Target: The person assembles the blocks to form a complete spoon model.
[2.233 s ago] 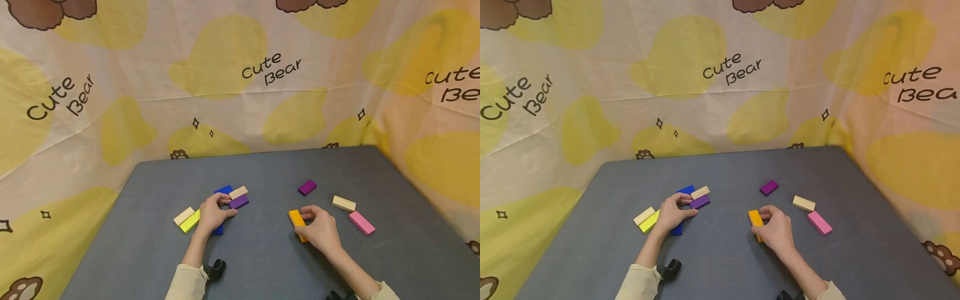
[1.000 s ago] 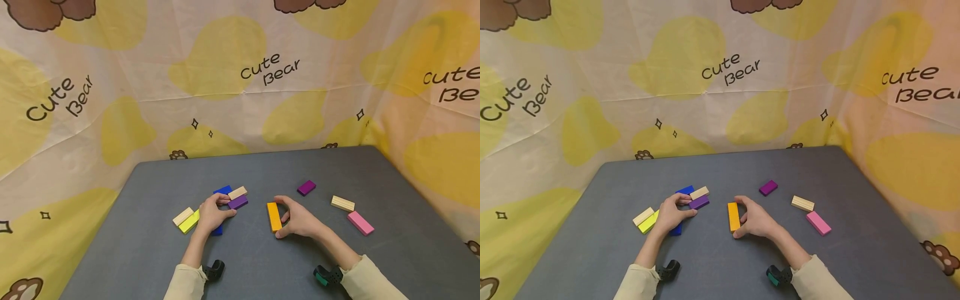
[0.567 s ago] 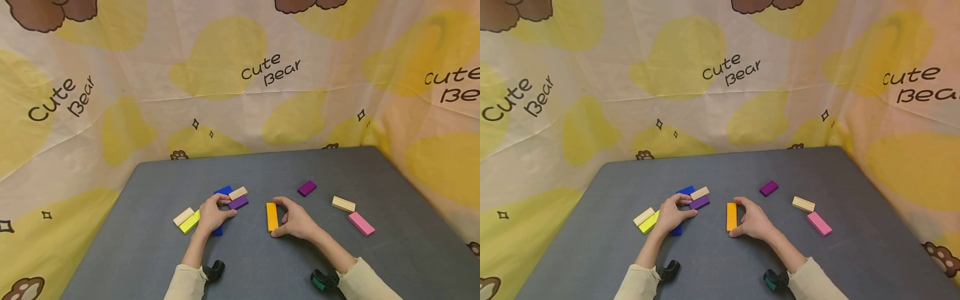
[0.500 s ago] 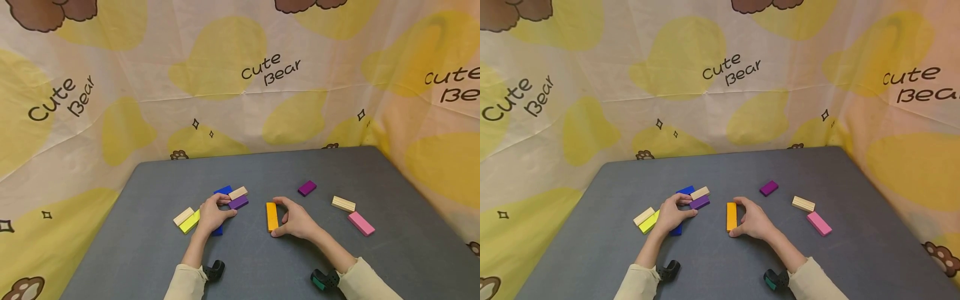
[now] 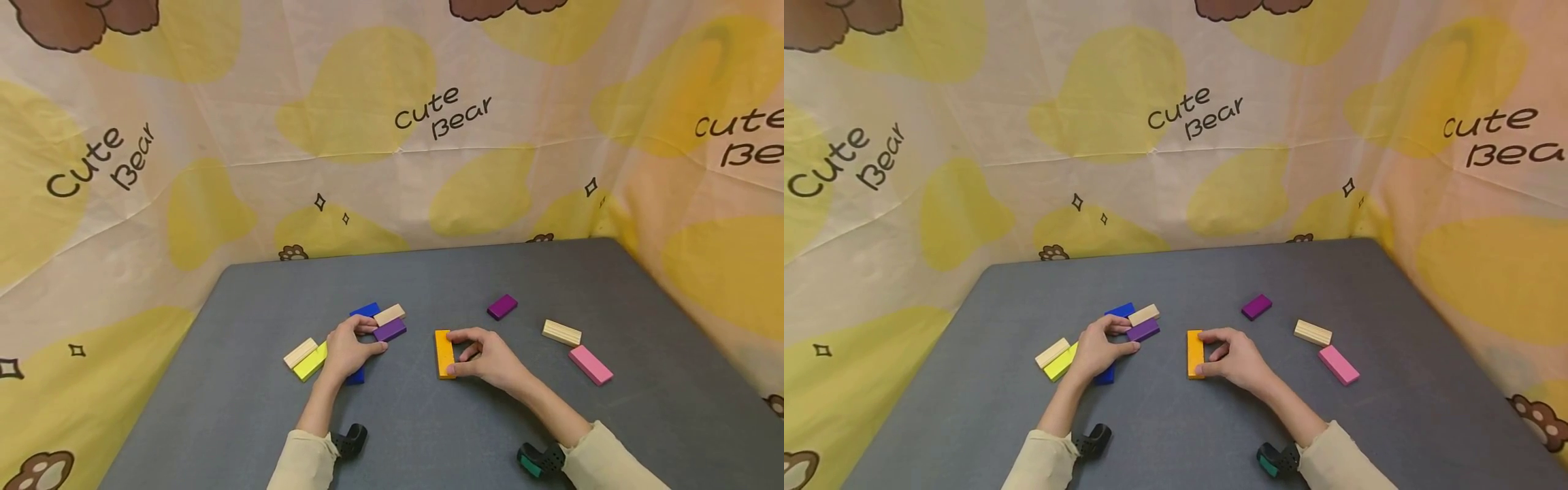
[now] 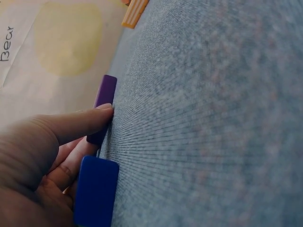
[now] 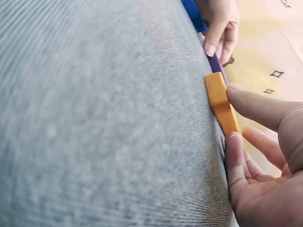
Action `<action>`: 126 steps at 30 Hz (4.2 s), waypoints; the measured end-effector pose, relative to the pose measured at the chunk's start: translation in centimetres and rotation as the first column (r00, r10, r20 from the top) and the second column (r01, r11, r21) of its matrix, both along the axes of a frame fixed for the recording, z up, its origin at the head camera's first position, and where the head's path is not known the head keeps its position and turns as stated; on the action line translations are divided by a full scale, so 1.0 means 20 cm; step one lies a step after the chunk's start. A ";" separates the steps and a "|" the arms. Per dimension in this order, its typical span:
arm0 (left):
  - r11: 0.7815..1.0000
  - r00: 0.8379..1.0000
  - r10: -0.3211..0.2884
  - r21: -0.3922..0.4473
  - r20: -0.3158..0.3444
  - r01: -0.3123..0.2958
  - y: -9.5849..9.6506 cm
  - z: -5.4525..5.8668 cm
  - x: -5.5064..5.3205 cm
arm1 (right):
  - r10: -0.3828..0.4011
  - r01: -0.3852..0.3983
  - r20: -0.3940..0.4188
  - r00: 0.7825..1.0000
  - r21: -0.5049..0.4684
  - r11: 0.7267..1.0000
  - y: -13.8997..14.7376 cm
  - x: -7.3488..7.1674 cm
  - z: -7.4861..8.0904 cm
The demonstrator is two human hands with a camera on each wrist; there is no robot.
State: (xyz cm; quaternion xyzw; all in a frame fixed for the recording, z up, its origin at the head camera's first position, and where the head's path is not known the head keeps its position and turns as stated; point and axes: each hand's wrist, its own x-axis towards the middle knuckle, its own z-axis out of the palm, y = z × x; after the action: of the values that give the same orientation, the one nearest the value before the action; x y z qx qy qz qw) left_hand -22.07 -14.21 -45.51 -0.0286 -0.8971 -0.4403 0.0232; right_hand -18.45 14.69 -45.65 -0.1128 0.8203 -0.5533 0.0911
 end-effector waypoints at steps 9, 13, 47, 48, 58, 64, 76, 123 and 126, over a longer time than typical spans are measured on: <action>1.000 1.000 -0.016 -0.024 -0.020 0.015 0.00 0.00 -0.01 | -0.016 0.016 -0.002 1.000 0.041 0.999 0.01 -0.02 -0.01; 0.999 0.999 -0.033 -0.044 -0.026 0.031 -0.01 0.02 -0.02 | -0.038 0.037 0.018 0.999 0.055 0.998 0.00 -0.03 0.00; 0.987 0.980 -0.156 0.023 -0.124 0.160 0.27 0.14 -0.07 | -0.100 0.102 0.127 0.987 -0.009 0.995 -0.02 -0.01 0.00; 0.985 0.977 -0.171 0.017 -0.125 0.175 0.28 0.14 -0.08 | -0.099 0.100 0.121 0.988 -0.009 0.995 -0.02 -0.01 0.00; 0.961 0.968 -0.247 -0.144 -0.053 0.237 0.35 0.05 -0.13 | -0.102 0.107 0.115 0.988 -0.032 0.994 -0.03 -0.01 -0.01; 0.949 0.967 -0.253 -0.204 -0.041 0.239 0.38 0.06 -0.13 | -0.114 0.117 0.111 0.987 -0.027 0.993 -0.03 -0.01 0.00; 0.938 0.964 -0.263 -0.240 -0.030 0.249 0.38 0.05 -0.13 | -0.120 0.124 0.115 0.986 -0.025 0.992 -0.03 -0.01 -0.01; 0.955 0.954 -0.293 -0.032 0.054 0.295 0.37 0.14 0.21 | -0.081 0.085 0.091 0.993 -0.037 0.996 -0.02 0.00 -0.01; 0.959 0.958 -0.282 0.023 0.059 0.281 0.38 0.11 0.23 | -0.071 0.074 0.085 0.994 -0.033 0.997 -0.02 0.00 -0.01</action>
State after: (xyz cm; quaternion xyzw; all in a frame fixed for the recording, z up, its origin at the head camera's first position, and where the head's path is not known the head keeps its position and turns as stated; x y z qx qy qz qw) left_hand -17.39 -6.65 -43.29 -0.1422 -0.8809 -0.4464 -0.0675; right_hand -18.51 14.38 -45.94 -0.0614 0.8091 -0.5753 0.1031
